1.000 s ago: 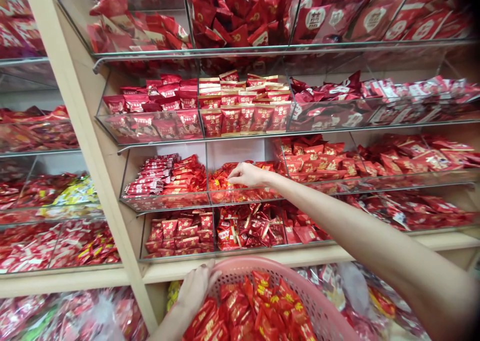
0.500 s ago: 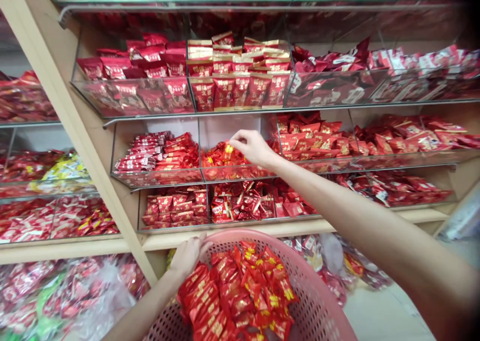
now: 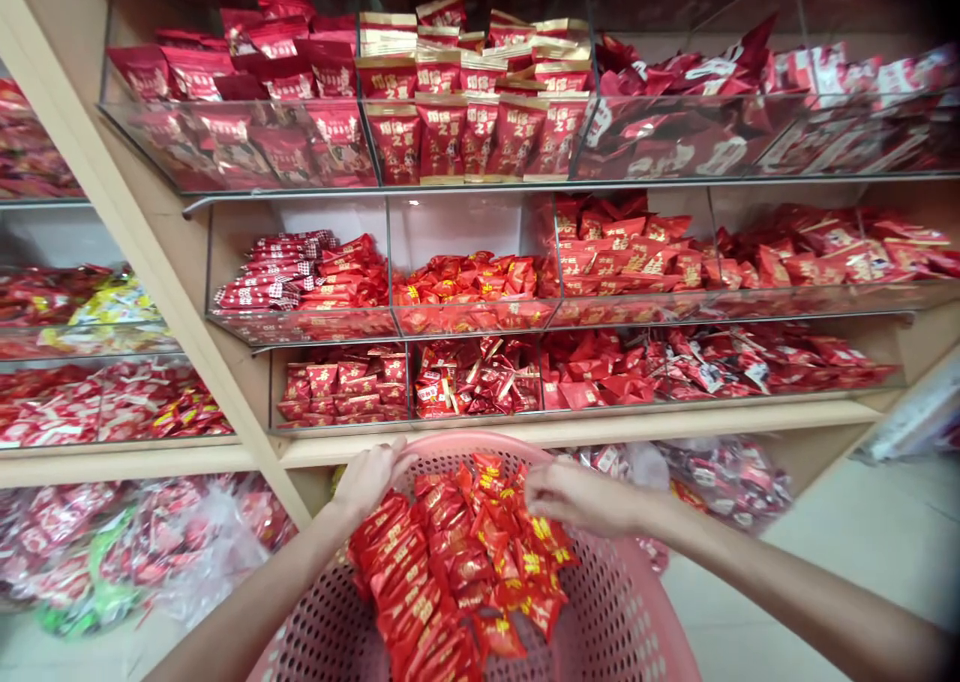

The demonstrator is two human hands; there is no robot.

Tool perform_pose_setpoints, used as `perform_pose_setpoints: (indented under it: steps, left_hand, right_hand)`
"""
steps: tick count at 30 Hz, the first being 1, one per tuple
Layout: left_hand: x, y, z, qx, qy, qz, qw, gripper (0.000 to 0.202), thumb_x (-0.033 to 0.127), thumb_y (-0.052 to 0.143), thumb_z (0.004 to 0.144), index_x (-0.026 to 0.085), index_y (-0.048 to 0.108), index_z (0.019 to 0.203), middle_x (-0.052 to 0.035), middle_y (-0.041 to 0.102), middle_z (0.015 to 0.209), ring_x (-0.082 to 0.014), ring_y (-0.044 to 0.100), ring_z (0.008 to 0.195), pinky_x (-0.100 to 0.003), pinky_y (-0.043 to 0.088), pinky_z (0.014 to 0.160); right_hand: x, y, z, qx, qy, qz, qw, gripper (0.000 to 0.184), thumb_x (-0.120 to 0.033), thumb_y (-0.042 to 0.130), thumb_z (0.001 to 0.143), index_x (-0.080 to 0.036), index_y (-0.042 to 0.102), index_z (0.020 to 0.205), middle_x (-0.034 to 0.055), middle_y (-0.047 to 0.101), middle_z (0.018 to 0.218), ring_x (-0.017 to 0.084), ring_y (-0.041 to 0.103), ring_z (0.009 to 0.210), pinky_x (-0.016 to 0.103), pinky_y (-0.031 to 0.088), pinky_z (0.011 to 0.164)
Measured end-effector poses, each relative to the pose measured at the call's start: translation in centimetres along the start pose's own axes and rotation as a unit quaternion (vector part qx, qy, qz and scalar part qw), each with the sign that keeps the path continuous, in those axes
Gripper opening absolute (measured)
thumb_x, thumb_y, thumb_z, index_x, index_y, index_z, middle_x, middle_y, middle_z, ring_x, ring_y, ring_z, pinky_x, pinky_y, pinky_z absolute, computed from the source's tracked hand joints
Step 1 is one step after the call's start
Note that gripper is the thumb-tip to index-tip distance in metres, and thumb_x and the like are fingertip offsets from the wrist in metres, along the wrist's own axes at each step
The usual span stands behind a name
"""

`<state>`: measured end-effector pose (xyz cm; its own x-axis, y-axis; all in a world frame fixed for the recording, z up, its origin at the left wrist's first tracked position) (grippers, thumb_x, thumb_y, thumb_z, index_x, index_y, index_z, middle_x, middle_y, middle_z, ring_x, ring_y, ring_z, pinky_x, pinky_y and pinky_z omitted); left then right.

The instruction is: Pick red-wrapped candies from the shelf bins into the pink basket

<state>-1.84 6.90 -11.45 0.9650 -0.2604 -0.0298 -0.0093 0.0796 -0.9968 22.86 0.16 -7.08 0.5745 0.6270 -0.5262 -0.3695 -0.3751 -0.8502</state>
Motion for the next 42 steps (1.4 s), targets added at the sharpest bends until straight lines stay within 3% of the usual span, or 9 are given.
perform_pose_setpoints:
  steps: [3, 6, 14, 22, 28, 32, 36, 39, 42]
  left_hand:
    - [0.0, 0.1, 0.0, -0.006, -0.003, 0.002, 1.000, 0.038, 0.048, 0.025, 0.090, 0.022, 0.050, 0.099, -0.0085, 0.068, 0.088, -0.0224, 0.065, 0.083, -0.029, 0.042, 0.068]
    - [-0.1, 0.2, 0.0, -0.010, -0.003, 0.002, 1.000, 0.040, 0.050, 0.024, 0.090, 0.022, 0.050, 0.100, -0.0089, 0.068, 0.088, -0.0225, 0.065, 0.083, -0.029, 0.042, 0.068]
    - [0.1, 0.2, 0.0, -0.005, 0.003, 0.015, 1.000, 0.044, 0.052, 0.021, 0.089, 0.021, 0.051, 0.101, -0.0100, 0.068, 0.089, -0.0237, 0.065, 0.083, -0.029, 0.042, 0.068]
    - [0.0, 0.2, -0.2, -0.002, -0.001, 0.018, 1.000, 0.039, 0.049, 0.023, 0.090, 0.022, 0.050, 0.099, -0.0080, 0.068, 0.087, -0.0222, 0.065, 0.082, -0.028, 0.041, 0.067]
    - [0.0, 0.0, -0.2, -0.010, -0.005, 0.014, 1.000, 0.040, 0.051, 0.024, 0.090, 0.023, 0.051, 0.099, -0.0078, 0.068, 0.088, -0.0216, 0.065, 0.082, -0.028, 0.041, 0.067]
    - [-0.2, 0.0, -0.2, -0.012, -0.005, 0.017, 1.000, 0.040, 0.050, 0.024, 0.090, 0.022, 0.052, 0.097, -0.0081, 0.068, 0.086, -0.0221, 0.065, 0.082, -0.028, 0.041, 0.067]
    - [-0.4, 0.0, -0.3, -0.008, 0.001, 0.021, 1.000, 0.038, 0.048, 0.024, 0.090, 0.022, 0.052, 0.096, -0.0082, 0.068, 0.086, -0.0220, 0.065, 0.081, -0.027, 0.041, 0.066]
    - [-0.4, -0.2, -0.4, -0.005, 0.001, 0.025, 1.000, 0.040, 0.048, 0.024, 0.090, 0.021, 0.051, 0.100, -0.0099, 0.068, 0.087, -0.0233, 0.065, 0.082, -0.029, 0.042, 0.066]
    - [-0.2, -0.4, -0.4, -0.013, 0.004, 0.031, 0.999, 0.041, 0.049, 0.025, 0.090, 0.020, 0.053, 0.101, -0.0105, 0.068, 0.085, -0.0241, 0.065, 0.082, -0.030, 0.042, 0.067]
  right_hand:
    - [1.2, 2.2, -1.0, -0.065, 0.009, -0.023, 0.998, 0.013, -0.017, 0.050, 0.080, -0.016, 0.061, 0.074, 0.0021, 0.063, 0.076, 0.013, 0.054, 0.070, 0.023, 0.039, 0.064]
    - [1.2, 2.9, -1.6, -0.096, 0.012, -0.068, 0.993, 0.013, -0.014, 0.049, 0.078, -0.017, 0.061, 0.073, 0.0022, 0.063, 0.077, 0.014, 0.055, 0.074, 0.023, 0.039, 0.067]
    - [0.3, 3.5, -1.6, -0.078, 0.061, -0.229, 0.968, 0.023, -0.011, 0.043, 0.082, -0.014, 0.065, 0.078, 0.0101, 0.065, 0.083, 0.020, 0.059, 0.079, 0.029, 0.040, 0.071]
    - [-0.3, 3.7, -2.1, -0.110, 0.046, -0.188, 0.975, 0.018, -0.013, 0.048, 0.078, -0.016, 0.064, 0.072, 0.0055, 0.065, 0.078, 0.018, 0.058, 0.078, 0.026, 0.037, 0.065]
    - [0.5, 5.3, -2.2, -0.114, 0.048, -0.203, 0.971, 0.020, -0.010, 0.045, 0.077, -0.015, 0.064, 0.071, 0.0074, 0.065, 0.078, 0.019, 0.059, 0.072, 0.027, 0.038, 0.062]
    - [0.2, 4.3, -2.9, -0.056, 0.064, -0.195, 0.977, 0.016, -0.016, 0.047, 0.081, -0.017, 0.062, 0.074, 0.0082, 0.064, 0.082, 0.021, 0.059, 0.080, 0.031, 0.041, 0.071]
    - [0.1, 1.6, -4.6, 0.088, 0.066, -0.097, 0.989, 0.022, -0.029, 0.041, 0.089, -0.020, 0.059, 0.080, 0.0053, 0.061, 0.087, 0.019, 0.056, 0.086, 0.034, 0.040, 0.081]
    - [1.4, 0.8, -6.1, 0.207, 0.100, 0.002, 0.973, 0.025, -0.034, 0.038, 0.090, -0.022, 0.061, 0.089, 0.0077, 0.059, 0.104, 0.021, 0.053, 0.101, 0.039, 0.037, 0.092]
    - [3.3, 2.1, -7.0, 0.284, 0.145, 0.106, 0.942, 0.028, -0.040, 0.046, 0.085, -0.025, 0.060, 0.104, 0.0096, 0.045, 0.130, 0.023, 0.038, 0.124, 0.042, 0.030, 0.103]
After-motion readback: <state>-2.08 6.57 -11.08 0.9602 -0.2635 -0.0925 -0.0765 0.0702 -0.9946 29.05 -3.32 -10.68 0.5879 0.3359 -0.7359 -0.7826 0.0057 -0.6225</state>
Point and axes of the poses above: each hand's wrist, its own z-axis towards the middle knuckle, its own y-axis out of the palm, x = y × z, the point moved 6 cm from there along z, towards the middle knuckle
